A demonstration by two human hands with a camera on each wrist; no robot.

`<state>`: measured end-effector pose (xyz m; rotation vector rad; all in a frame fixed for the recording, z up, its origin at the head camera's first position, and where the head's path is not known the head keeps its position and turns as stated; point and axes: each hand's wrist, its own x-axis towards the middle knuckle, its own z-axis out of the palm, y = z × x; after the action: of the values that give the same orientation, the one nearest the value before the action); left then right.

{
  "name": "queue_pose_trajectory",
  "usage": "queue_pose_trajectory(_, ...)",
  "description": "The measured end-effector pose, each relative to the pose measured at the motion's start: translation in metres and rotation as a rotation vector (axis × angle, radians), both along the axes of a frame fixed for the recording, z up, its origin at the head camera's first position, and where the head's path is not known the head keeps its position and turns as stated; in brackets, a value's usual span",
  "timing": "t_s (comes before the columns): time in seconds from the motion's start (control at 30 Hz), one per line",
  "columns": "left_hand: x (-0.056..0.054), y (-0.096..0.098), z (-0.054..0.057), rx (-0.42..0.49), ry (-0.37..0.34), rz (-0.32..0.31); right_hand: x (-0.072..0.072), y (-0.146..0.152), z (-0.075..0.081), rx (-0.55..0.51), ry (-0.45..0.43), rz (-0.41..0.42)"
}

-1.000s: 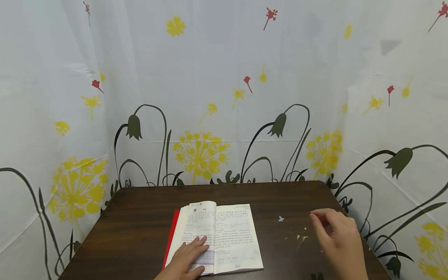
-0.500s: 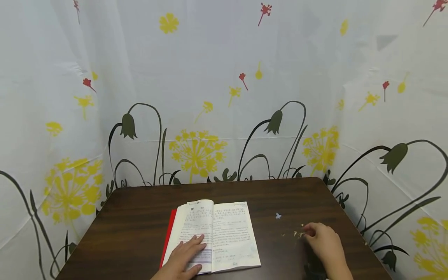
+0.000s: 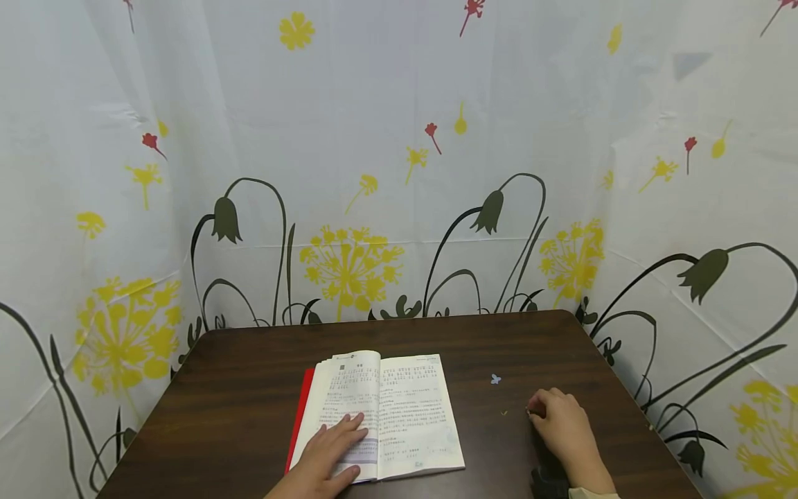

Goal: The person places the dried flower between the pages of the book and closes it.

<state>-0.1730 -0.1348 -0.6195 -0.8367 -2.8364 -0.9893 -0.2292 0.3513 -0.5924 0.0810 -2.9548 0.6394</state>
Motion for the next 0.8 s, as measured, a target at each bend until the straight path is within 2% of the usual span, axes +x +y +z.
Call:
queue_pose_trajectory(0.1, 0.0, 0.0, 0.002, -0.001, 0.008, -0.004, 0.0, 0.003, 0.001, -0.026, 0.005, -0.058)
queue_pose_trajectory(0.23, 0.0, 0.0, 0.004, -0.015, 0.001, 0.0, 0.001, 0.005, 0.003, -0.038, -0.049, -0.144)
queue_pose_trajectory(0.37, 0.001, -0.001, 0.004, -0.022, -0.028, 0.008, 0.0, 0.001, 0.001, -0.012, -0.055, -0.123)
queue_pose_trajectory(0.6, -0.001, 0.0, 0.003, -0.016, -0.07, 0.011, -0.002, -0.009, -0.003, 0.025, 0.027, -0.095)
queue_pose_trajectory(0.8, -0.002, 0.001, 0.003, -0.025, -0.087, 0.011, -0.002, -0.01, -0.002, 0.021, -0.002, -0.081)
